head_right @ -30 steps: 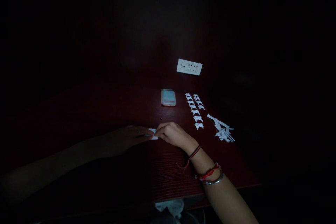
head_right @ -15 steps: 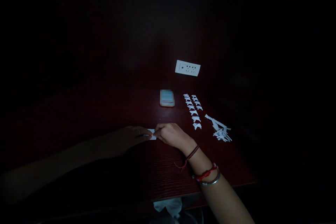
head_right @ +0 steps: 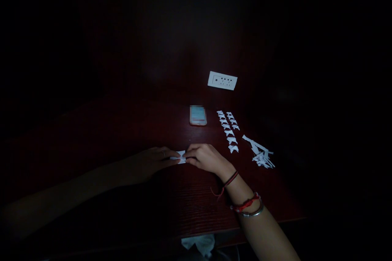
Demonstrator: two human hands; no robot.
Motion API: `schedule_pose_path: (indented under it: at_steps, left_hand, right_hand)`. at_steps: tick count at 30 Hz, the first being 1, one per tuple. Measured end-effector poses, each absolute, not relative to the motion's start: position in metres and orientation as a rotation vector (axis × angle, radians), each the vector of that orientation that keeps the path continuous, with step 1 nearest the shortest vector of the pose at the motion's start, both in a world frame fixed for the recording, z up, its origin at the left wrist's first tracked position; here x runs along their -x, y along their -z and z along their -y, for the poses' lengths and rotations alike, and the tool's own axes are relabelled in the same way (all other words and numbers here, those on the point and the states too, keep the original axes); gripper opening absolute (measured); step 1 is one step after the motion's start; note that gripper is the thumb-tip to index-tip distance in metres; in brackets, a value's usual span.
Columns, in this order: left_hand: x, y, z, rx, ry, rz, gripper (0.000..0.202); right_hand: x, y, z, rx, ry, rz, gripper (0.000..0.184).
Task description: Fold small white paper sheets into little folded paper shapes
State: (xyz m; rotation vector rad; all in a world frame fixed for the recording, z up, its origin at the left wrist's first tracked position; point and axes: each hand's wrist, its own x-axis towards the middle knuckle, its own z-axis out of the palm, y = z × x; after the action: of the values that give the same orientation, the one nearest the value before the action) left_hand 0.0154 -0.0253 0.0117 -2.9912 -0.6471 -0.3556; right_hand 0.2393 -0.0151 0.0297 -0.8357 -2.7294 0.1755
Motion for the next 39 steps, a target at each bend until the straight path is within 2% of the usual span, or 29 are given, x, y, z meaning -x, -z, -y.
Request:
schedule_pose_path:
  at_steps: [13, 20, 26, 39]
  left_hand:
    - [-0.019, -0.016, 0.028, 3.002, 0.373, 0.657, 0.040]
    - [-0.019, -0.015, 0.027, 3.019, 0.403, 0.629, 0.043]
    - [-0.019, -0.016, 0.028, 3.003, 0.290, 0.637, 0.051]
    - [-0.021, -0.011, 0.030, 2.921, 0.235, 0.653, 0.047]
  right_hand:
    - [-0.231, -0.023, 0.014, 0.928, -0.266, 2.573, 0.012]
    - [-0.228, -0.016, 0.009, 1.044, -0.316, 2.452, 0.011]
    - [-0.228, -0.015, 0.007, 1.090, -0.352, 2.430, 0.007]
    - [-0.226, -0.010, 0.006, 1.153, -0.340, 2.385, 0.006]
